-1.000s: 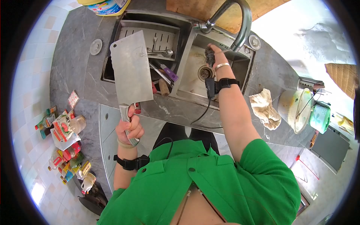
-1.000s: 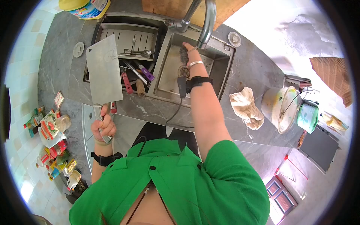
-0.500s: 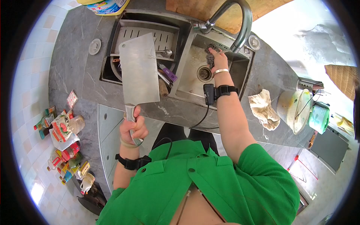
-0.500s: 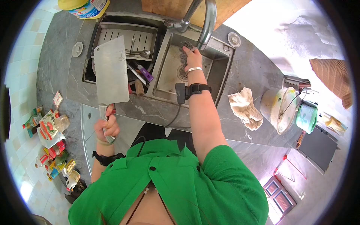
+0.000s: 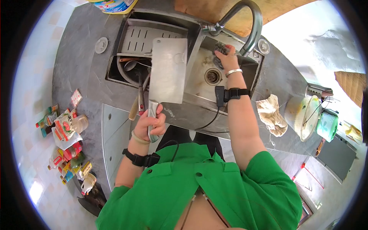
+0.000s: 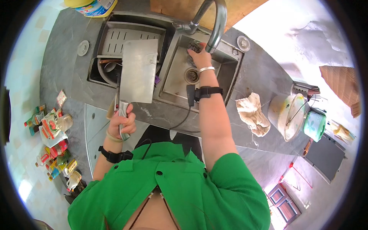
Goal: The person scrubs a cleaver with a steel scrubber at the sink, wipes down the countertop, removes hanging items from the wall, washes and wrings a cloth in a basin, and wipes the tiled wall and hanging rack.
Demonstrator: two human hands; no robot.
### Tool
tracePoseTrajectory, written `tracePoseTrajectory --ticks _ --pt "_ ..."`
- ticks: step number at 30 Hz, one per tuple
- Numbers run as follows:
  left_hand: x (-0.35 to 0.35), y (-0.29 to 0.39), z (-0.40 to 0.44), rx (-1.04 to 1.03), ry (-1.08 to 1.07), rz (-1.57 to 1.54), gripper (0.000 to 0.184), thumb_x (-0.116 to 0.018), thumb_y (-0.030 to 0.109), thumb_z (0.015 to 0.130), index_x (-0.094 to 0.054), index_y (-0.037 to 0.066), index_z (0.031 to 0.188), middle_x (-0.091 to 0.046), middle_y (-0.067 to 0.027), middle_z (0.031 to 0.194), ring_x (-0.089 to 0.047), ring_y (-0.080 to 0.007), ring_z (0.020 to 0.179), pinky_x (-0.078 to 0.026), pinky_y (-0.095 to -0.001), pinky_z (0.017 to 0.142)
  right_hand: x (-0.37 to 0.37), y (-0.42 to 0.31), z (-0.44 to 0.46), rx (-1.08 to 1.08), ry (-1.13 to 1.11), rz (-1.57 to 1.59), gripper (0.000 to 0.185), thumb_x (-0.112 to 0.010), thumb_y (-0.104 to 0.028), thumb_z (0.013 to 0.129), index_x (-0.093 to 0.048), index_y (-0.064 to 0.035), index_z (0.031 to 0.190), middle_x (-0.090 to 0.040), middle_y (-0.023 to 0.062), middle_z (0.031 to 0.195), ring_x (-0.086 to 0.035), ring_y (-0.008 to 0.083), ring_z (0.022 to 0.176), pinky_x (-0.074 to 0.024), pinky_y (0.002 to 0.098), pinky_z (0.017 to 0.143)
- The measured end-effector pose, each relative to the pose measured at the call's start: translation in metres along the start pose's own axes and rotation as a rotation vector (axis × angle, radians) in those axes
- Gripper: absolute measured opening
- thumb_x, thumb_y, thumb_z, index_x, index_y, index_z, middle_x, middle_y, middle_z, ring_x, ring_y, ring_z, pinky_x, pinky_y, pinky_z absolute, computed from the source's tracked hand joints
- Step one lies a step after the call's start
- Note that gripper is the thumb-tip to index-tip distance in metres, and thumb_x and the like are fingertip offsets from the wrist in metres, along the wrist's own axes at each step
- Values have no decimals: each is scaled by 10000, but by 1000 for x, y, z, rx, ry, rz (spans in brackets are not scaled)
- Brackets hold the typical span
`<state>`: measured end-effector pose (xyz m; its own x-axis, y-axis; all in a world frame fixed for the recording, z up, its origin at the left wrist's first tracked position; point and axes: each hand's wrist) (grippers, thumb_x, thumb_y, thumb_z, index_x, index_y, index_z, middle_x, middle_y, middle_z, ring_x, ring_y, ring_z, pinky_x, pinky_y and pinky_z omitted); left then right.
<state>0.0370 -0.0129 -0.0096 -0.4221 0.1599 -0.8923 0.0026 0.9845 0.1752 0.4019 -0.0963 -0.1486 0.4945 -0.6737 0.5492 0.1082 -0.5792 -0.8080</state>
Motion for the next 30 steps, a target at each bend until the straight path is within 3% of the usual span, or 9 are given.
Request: tracePoseTrajectory --ticks 1,2,4,8,10,13,17,24,30 --pt "0 -1 3 12 -10 7 244 -510 36 765 -360 112 942 -360 4 556 -336 -78 354 -232 -242 387 14 -5 -4 54 -55 -60 587 -757 -176 691 -475 -18 1181 -591 100 838 -562 154 733 -463 262 635" --pt "0 -2 7 25 -21 14 240 -510 36 769 -364 112 944 -362 3 558 -339 -77 358 -233 -242 389 26 -9 -10 -59 -109 122 531 -750 -347 656 -570 2 1015 -626 205 932 -616 290 845 -467 353 771" --pt "0 -5 13 41 -28 20 236 -511 31 777 -368 111 947 -372 0 568 -344 -75 364 -238 -245 399 53 -32 -20 -51 -35 -288 477 -740 -327 658 -593 -7 980 -634 175 935 -621 268 805 -472 350 745" --pt "-3 -5 24 95 -44 53 232 -510 29 782 -370 112 947 -379 2 574 -348 -73 366 -242 -245 404 85 -37 -30 55 106 -370 387 -736 -255 646 -611 -39 943 -632 144 898 -617 244 829 -469 342 741" --pt "-3 -7 26 108 -52 47 231 -508 29 782 -371 113 948 -380 3 575 -352 -73 366 -240 -245 404 93 -14 -16 43 -62 89 388 -738 -228 648 -594 -38 955 -629 122 881 -606 230 822 -464 331 741" --pt "-4 -11 29 115 -60 25 232 -504 28 780 -373 115 950 -377 7 573 -357 -72 366 -236 -244 399 83 -6 -10 206 73 23 387 -737 -214 657 -589 -16 956 -625 112 849 -589 197 773 -463 308 707" --pt "-7 -9 32 117 -51 15 236 -515 30 776 -382 113 952 -383 -4 576 -361 -83 372 -245 -252 407 73 -38 -14 -51 142 83 363 -767 -225 709 -607 -10 954 -618 60 854 -567 140 747 -447 251 668" --pt "-11 -7 26 80 -11 66 238 -502 41 768 -374 129 948 -357 21 555 -343 -70 345 -226 -240 383 49 -27 -5 -579 -414 1160 220 -729 -233 754 -615 -64 837 -630 48 781 -588 172 637 -421 349 439" --pt "-8 -6 17 21 8 53 241 -506 45 765 -374 128 948 -348 22 548 -333 -68 338 -222 -241 375 17 -31 -8 -581 -356 1257 129 -660 -101 781 -605 -27 870 -647 100 858 -621 238 792 -504 369 752"
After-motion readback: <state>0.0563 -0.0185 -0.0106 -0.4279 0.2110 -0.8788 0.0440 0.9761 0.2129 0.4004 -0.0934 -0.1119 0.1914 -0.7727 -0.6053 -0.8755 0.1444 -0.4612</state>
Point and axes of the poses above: each hand's wrist, its own z-axis towards the middle knuckle, its own x-axis out of the back of the hand, y = z × x
